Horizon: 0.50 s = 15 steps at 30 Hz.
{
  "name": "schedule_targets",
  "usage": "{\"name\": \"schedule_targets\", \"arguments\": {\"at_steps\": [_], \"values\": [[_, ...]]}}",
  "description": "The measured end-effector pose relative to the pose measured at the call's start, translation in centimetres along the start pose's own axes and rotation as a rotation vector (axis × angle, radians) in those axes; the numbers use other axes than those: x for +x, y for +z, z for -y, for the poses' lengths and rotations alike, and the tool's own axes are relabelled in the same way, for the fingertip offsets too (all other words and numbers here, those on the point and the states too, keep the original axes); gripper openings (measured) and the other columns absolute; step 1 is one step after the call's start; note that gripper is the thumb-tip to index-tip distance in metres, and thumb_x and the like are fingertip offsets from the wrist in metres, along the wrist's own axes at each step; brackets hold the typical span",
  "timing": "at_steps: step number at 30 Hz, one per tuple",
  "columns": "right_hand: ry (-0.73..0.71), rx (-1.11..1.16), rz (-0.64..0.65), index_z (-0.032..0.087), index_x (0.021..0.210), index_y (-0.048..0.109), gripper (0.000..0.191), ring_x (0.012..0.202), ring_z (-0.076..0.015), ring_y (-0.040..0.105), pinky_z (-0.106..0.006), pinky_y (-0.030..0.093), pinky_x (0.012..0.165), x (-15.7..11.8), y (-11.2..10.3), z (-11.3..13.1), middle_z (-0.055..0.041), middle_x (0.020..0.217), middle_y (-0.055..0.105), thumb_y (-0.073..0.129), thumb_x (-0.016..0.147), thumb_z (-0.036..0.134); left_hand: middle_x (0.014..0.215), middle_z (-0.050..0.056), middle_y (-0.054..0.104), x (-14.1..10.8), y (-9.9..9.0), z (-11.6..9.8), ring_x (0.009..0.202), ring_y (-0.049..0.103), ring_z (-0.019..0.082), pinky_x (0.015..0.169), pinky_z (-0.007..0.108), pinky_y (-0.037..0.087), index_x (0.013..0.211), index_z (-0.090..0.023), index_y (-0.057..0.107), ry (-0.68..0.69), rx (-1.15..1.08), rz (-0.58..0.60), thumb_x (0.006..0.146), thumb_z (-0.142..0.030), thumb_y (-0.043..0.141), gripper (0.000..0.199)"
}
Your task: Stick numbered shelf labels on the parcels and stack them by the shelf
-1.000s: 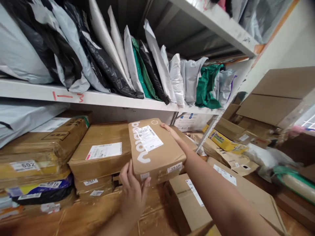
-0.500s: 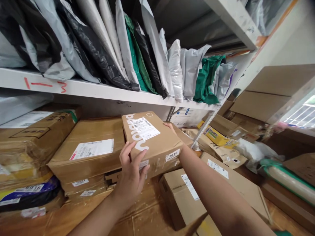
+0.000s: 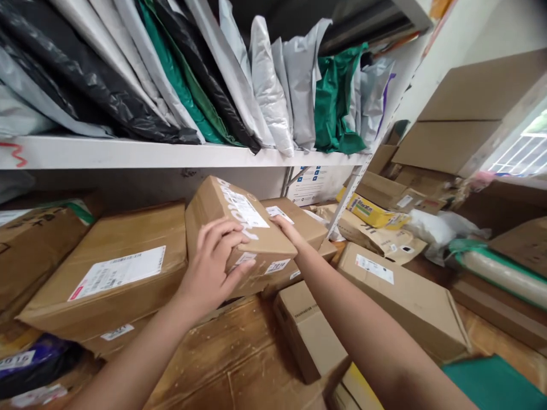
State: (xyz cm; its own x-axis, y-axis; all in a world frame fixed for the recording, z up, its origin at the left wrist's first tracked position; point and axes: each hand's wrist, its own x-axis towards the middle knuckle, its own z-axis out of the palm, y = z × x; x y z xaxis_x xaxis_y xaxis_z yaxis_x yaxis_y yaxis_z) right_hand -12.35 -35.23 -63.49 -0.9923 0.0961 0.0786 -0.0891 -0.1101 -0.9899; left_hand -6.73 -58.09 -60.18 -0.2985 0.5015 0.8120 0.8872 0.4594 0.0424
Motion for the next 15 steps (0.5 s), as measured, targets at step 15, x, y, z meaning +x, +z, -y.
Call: {"name": "schedule_targets", "arguments": {"at_steps": [15], "values": [[-0.338, -0.573, -0.193, 0.023, 0.125, 0.051, 0.051, 0.112, -0.0294, 0.055, -0.045, 0.039, 0.099, -2.3, 3.6, -2.1, -0.0093, 0.121, 0.063, 0.048, 0.081, 0.049, 0.11, 0.014, 0.056, -3.2, 3.2, 0.3, 0.118, 0.045, 0.035, 0.103, 0.059, 0.037, 0.105, -0.016, 0.061, -0.107, 0.5, -0.039, 0.083, -0.022, 0.057, 0.023]]}}
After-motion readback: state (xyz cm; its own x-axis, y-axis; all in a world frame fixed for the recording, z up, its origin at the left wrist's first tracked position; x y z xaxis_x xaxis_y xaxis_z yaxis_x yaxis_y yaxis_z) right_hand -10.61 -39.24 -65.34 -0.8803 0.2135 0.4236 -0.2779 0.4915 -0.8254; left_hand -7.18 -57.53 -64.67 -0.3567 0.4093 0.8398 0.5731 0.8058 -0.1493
